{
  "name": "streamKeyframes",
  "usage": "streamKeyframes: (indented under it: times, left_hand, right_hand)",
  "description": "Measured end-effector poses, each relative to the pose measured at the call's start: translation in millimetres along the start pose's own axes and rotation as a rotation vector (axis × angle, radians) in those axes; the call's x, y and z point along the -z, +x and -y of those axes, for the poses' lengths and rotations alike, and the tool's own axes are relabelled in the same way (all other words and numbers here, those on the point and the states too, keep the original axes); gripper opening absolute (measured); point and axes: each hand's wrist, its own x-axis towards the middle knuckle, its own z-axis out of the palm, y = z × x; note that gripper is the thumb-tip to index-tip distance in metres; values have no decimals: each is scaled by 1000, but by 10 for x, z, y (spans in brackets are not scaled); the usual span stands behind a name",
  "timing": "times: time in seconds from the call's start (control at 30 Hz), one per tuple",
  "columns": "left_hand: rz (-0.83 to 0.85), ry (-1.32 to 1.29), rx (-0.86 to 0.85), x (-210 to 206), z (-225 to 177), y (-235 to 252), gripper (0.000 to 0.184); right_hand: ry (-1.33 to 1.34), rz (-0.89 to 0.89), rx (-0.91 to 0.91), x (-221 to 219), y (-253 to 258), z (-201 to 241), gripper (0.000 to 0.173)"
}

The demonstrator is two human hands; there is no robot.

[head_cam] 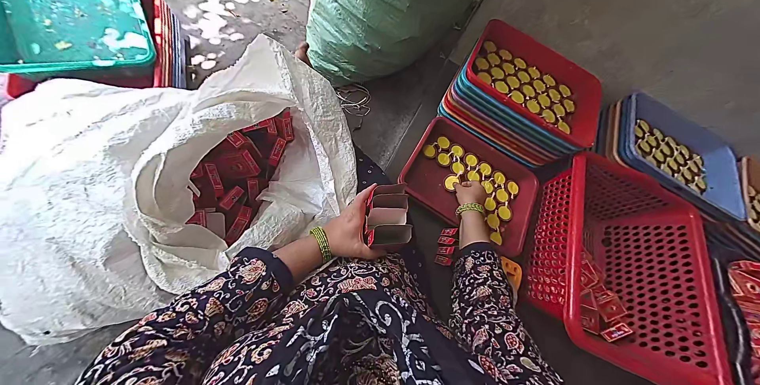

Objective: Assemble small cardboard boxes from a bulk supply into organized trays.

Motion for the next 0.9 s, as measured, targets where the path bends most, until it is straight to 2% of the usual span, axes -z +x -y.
streamKeyframes:
  times: [0.1, 0.23, 0.3, 0.4, 0.47, 0.57, 0.8, 0.9]
  left_hand:
    - [4, -5, -3, 0, 10, 11, 148]
    - [8, -9, -18, 4, -22, 25, 148]
    - [8, -6, -29, -5, -19, 23, 148]
    - [11, 5, 0, 3, -45, 18, 149]
    - [7, 4, 13, 8, -67, 11, 149]
    - [-3, 0, -2, 12, -70, 3, 147]
    - [-4, -21, -24, 18, -35, 20, 147]
    - [8, -6, -24, 17, -29, 20, 146]
  right_hand:
    - [318, -60, 227, 208, -482, 143, 35]
    - [845, 16, 776, 462, -1389, 331, 24]
    - [884, 76, 997, 567, -1764, 450, 25]
    - [686, 14, 1225, 540, -1982, 587, 17]
    - [546, 4, 1259, 530, -2003, 641, 14]
    - [581, 37, 1238, 528, -1899, 682, 15]
    - [614, 22, 1344, 637, -1806, 735, 15]
    - [535, 33, 1351, 563, -1826, 724, 12]
